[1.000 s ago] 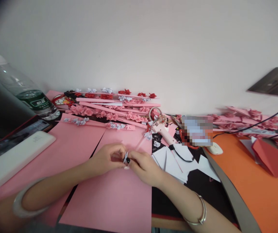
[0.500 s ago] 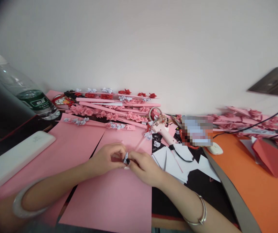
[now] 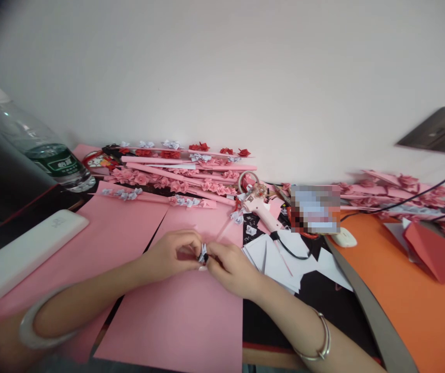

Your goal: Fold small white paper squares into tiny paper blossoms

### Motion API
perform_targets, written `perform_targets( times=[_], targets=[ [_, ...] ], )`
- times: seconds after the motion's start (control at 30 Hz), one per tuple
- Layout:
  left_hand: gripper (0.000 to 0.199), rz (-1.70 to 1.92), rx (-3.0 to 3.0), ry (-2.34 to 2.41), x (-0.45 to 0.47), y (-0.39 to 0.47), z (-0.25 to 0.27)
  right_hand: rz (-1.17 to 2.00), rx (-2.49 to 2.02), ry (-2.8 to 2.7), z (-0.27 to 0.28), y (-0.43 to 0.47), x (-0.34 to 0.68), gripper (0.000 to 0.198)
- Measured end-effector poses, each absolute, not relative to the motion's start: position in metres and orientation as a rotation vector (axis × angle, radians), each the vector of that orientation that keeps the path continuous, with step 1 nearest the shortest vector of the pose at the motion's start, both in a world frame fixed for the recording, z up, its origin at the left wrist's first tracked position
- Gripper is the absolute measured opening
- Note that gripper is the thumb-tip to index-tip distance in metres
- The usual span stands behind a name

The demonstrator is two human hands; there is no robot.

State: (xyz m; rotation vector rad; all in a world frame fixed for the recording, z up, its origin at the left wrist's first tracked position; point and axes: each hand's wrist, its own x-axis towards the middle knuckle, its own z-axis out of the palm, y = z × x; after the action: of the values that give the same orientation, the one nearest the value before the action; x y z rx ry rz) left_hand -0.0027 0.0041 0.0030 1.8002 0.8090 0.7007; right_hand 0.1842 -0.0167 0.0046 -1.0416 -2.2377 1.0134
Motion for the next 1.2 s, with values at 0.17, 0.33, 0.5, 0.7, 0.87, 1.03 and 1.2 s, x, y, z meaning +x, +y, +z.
perform_targets(
  times=[0.17,0.33,0.5,0.7,0.87,1.03,1.2],
  targets=[
    [0.004,0.715,1.841,0.777,-0.0037,0.0033,0.006,0.987,-1.032,-2.225,0.0047,-0.0164,0.1843,0.017],
    [0.002,0.712,1.877,0.787,-0.0045,0.0036,0.005,0.981,-1.046,-2.252,0.0046,-0.0166,0.1842,0.016],
    [0.005,0.697,1.916,0.805,-0.0044,0.0032,0.004,0.907,-1.051,-2.286,0.0039,-0.0181,0.1842,0.016],
    [0.011,0.694,2.006,0.827,-0.0041,0.0039,0.0062,0.826,-1.091,-2.335,0.0041,-0.0208,0.1837,0.016],
    [0.012,0.702,2.054,0.822,-0.0037,0.0038,0.0084,0.78,-1.135,-2.365,0.0047,-0.0228,0.1837,0.014],
    [0.011,0.703,2.046,0.817,-0.0035,0.0029,0.0089,0.744,-1.144,-2.364,0.0036,-0.0237,0.1841,0.013],
    [0.013,0.685,2.049,0.829,-0.0031,0.0027,0.009,0.681,-1.14,-2.391,0.0023,-0.0242,0.1842,0.011]
  ],
)
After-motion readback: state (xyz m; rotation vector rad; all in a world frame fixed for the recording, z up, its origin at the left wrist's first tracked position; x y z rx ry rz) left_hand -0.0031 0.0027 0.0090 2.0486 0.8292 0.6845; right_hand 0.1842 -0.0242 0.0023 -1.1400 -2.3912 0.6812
